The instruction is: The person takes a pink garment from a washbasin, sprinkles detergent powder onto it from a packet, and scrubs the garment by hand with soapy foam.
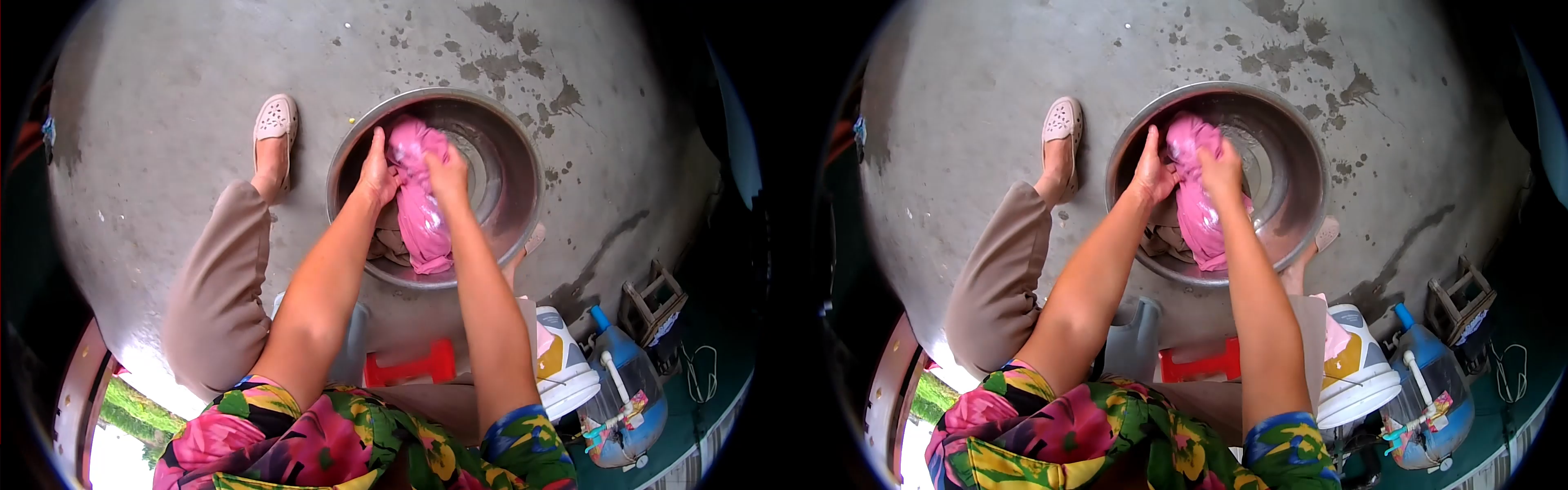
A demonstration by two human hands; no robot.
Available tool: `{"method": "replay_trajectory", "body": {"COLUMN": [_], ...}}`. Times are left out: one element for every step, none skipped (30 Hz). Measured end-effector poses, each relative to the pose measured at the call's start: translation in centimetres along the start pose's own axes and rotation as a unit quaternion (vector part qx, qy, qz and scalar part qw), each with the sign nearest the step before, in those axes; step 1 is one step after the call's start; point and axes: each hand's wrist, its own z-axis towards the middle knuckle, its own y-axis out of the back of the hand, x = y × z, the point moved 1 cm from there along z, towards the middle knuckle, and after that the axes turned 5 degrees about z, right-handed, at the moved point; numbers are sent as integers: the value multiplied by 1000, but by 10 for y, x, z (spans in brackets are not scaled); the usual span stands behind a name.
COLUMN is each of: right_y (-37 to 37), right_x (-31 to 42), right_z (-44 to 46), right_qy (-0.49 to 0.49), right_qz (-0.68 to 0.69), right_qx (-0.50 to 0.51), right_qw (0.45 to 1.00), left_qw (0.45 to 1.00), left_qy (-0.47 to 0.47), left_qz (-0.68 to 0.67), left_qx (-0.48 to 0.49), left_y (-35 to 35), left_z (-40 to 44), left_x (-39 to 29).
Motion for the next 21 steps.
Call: {"method": "replay_trajectory", "body": {"right_y": [-8, -15, -22, -29, -35, -42, -33, -21, -5, 8, 18, 22, 23, 16, 1, -19, -33, -31, -25, -15, -5], "right_x": [-4, 3, 19, 29, 41, 58, 32, 31, 23, 29, 31, 32, 36, 33, 32, 38, 46, 47, 27, 25, 27], "right_z": [-20, -46, -70, -86, -98, -99, -69, -38, -14, -1, 7, 6, -1, -18, -46, -75, -95, -90, -60, -35, -11], "right_qy": [-3, 52, 105, 138, 168, 166, 227, 85, 103, 69, 74, 90, 108, 113, 118, 151, 182, 125, 128, 102, 79], "right_qz": [2, -91, -183, -195, -208, -287, -311, -369, -382, -409, -385, -354, -324, -325, -325, -291, -256, -259, -232, -281, -329], "right_qx": [28, 19, 6, 27, 46, 25, -24, -70, -140, -158, -160, -150, -138, -94, -50, -45, -39, -3, -62, -80, -97], "right_qw": [1000, 994, 977, 971, 962, 943, 923, 923, 908, 896, 906, 919, 930, 934, 937, 944, 949, 958, 962, 951, 936], "left_qw": [990, 982, 972, 962, 943, 933, 914, 956, 984, 980, 980, 977, 973, 976, 983, 963, 934, 922, 973, 984, 992], "left_qy": [7, 30, 56, 86, 87, 9, -69, -43, -19, -22, -19, 1, 19, 24, 37, 29, 22, -17, -61, -38, -19], "left_qz": [-38, -56, -72, -88, -95, -155, -214, -151, -85, -69, -69, -90, -114, -129, -113, -142, -170, -210, -94, -71, -49], "left_qx": [139, 177, 215, 245, 307, 325, 339, 249, 157, 185, 186, 194, 202, 171, 139, 228, 314, 325, 204, 158, 113], "left_y": [1, 6, 9, 8, 23, 10, -7, -14, -17, -19, -23, -30, -35, -33, -24, -8, 6, 11, 17, -5, -24], "left_z": [2, 5, 7, 6, 37, 19, -5, -15, -20, -21, -26, -34, -38, -32, -21, -9, 0, 1, 13, -4, -20], "left_x": [0, 2, 4, 5, 20, 25, 30, 35, 40, 46, 44, 36, 31, 25, 18, 14, 17, 31, 53, 49, 38]}}
